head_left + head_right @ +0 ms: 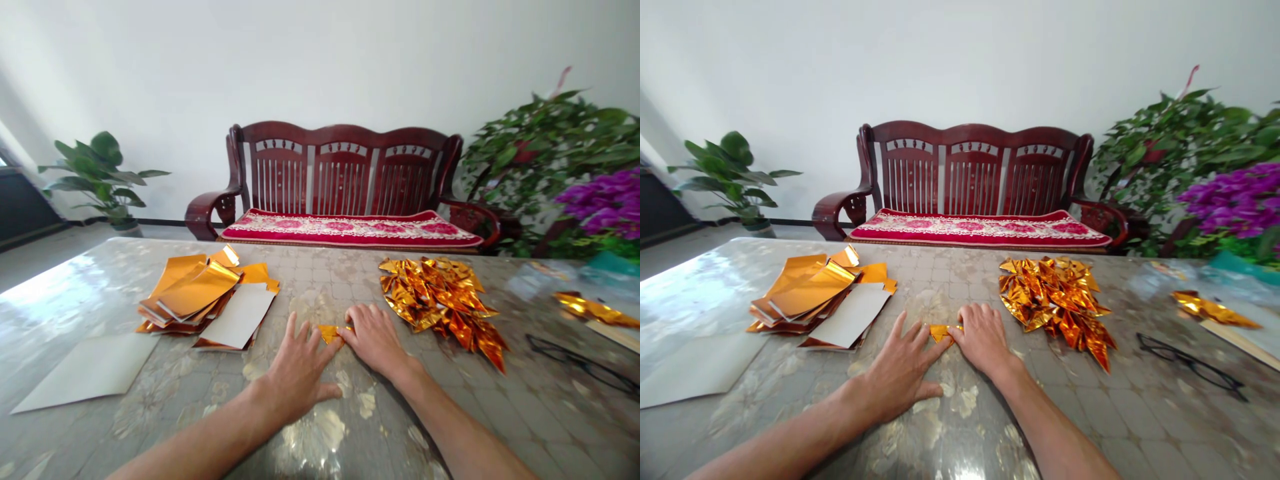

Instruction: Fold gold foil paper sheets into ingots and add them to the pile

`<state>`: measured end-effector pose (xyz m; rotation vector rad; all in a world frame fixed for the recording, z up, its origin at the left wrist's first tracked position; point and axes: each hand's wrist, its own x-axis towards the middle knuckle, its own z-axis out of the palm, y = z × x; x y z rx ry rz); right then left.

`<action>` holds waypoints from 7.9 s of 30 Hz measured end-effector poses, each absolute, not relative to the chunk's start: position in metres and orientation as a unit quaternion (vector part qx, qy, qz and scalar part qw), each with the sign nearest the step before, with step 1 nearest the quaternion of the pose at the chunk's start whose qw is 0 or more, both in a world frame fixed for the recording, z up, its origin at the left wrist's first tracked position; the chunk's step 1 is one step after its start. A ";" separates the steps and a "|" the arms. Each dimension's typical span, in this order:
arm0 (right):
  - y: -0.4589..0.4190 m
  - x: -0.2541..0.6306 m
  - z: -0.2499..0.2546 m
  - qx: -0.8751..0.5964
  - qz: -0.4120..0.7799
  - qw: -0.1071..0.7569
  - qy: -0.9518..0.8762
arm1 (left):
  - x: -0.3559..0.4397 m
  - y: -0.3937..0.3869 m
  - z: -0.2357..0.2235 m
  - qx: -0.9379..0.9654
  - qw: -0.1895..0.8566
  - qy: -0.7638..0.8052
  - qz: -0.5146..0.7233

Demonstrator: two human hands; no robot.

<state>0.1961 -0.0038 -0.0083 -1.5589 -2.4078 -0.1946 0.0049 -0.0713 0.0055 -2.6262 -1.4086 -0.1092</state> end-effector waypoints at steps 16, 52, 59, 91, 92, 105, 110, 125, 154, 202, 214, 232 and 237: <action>-0.013 0.197 -0.011 -0.518 -0.113 0.127 -0.838 | 0.009 -0.073 0.011 -0.865 0.067 -0.496 -0.022; -0.017 0.190 -0.001 -0.498 0.159 0.301 -0.798 | 0.014 -0.047 -0.005 -0.767 -0.026 -0.539 -0.348; -0.020 0.183 0.003 -0.466 0.304 0.375 -0.742 | 0.014 -0.055 -0.004 -0.851 0.127 -0.415 -0.296; -0.022 0.179 -0.002 -0.454 0.235 0.325 -0.796 | 0.015 -0.027 -0.010 -0.522 -0.413 -0.535 -0.521; -0.022 0.178 -0.003 -0.453 0.230 0.327 -0.797 | 0.015 -0.027 -0.010 -0.528 -0.406 -0.543 -0.512; -0.024 0.178 0.000 -0.442 0.200 0.312 -0.817 | 0.007 -0.021 -0.013 -0.498 -0.519 -0.520 -0.462; -0.020 0.180 -0.004 -0.427 0.281 0.327 -0.795 | -0.002 -0.019 -0.014 -0.462 -0.641 -0.445 -0.422; -0.020 0.182 -0.003 -0.425 0.208 0.333 -0.816 | 0.001 -0.028 -0.008 -0.509 -0.583 -0.449 -0.445; -0.012 0.183 -0.005 -0.440 0.317 0.451 -0.709 | -0.001 -0.024 -0.013 -0.488 -0.496 -0.476 -0.539; -0.003 0.187 0.002 -0.438 0.500 0.469 -0.581 | -0.001 -0.023 -0.015 -0.499 -0.443 -0.524 -0.530; 0.005 0.191 -0.006 -0.446 0.379 0.469 -0.662 | 0.002 -0.024 -0.017 -0.462 -0.534 -0.484 -0.517; 0.009 0.204 -0.011 -0.378 0.288 0.430 -0.768 | -0.017 -0.019 -0.021 -0.683 -0.310 -0.474 -0.461; 0.011 0.209 -0.010 -0.370 0.301 0.404 -0.780 | -0.025 -0.023 -0.011 -0.782 -0.268 -0.405 -0.391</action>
